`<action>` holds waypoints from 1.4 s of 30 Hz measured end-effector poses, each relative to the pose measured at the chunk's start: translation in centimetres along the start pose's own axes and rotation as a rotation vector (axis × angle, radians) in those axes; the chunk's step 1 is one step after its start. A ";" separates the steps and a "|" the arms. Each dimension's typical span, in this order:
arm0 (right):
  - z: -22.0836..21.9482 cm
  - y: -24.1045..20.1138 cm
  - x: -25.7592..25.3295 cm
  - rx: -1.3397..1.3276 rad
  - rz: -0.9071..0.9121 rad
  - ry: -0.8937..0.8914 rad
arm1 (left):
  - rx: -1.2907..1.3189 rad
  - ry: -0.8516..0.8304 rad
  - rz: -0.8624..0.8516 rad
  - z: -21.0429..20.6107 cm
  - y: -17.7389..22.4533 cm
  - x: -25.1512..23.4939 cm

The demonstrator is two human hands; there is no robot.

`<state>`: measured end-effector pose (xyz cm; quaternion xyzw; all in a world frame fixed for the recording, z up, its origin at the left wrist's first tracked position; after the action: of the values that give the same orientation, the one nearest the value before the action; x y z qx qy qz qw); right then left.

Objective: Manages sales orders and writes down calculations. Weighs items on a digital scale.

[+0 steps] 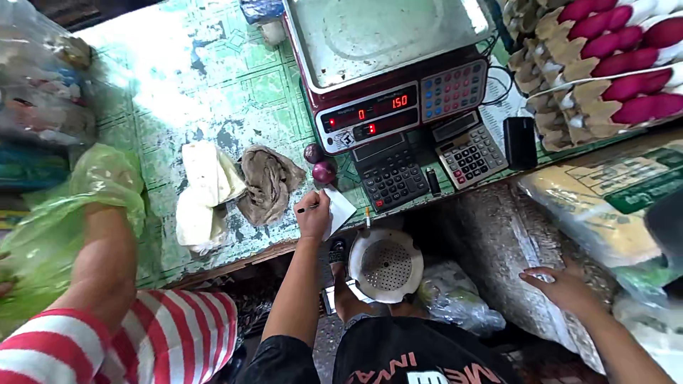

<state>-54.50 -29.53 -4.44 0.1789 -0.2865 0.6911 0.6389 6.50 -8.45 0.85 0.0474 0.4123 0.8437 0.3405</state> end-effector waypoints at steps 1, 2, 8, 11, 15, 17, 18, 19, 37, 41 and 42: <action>0.0 0.0 0.0 -0.001 -0.010 0.000 | -0.006 -0.007 0.007 0.0 0.0 0.0; -0.1 -0.1 -0.1 -0.001 -0.016 -0.001 | -0.018 -0.017 0.012 0.0 0.1 -0.1; 0.1 0.0 -0.1 -0.018 -0.018 -0.010 | 0.261 0.007 0.166 0.6 -1.6 -0.2; 0.0 0.2 -0.1 -0.044 0.003 -0.002 | 0.480 0.191 0.243 3.7 -2.8 0.3; 0.1 0.4 -0.2 -0.040 0.022 0.016 | 0.444 0.306 0.281 5.6 -4.5 3.1; -0.1 0.3 -0.4 -0.030 0.033 0.014 | 0.433 0.297 0.269 5.5 -4.9 4.0; -0.2 0.2 -0.3 -0.027 0.032 0.011 | 0.422 0.275 0.256 5.3 -5.0 4.0; 0.0 0.0 -0.2 -0.022 0.024 0.006 | 0.411 0.244 0.242 5.0 -5.0 3.9; -0.1 -0.8 -0.4 0.000 -0.040 -0.016 | 0.270 0.222 0.130 4.4 -4.6 3.8; -0.3 -0.7 -0.4 0.000 -0.042 -0.015 | 0.255 0.218 0.124 4.3 -4.7 3.9; -0.3 -0.6 -0.6 0.007 -0.043 -0.015 | 0.252 0.220 0.131 4.3 -4.9 3.8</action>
<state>-53.80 -29.75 -4.93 0.1922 -0.2851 0.6769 0.6508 7.77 -1.10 -0.66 0.0239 0.5454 0.8059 0.2289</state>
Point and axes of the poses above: each hand's wrist, its own x-axis away from the middle knuckle, its own z-axis out of the back of the hand, y = z × x, the point moved 8 cm from there along -x, towards the middle knuckle
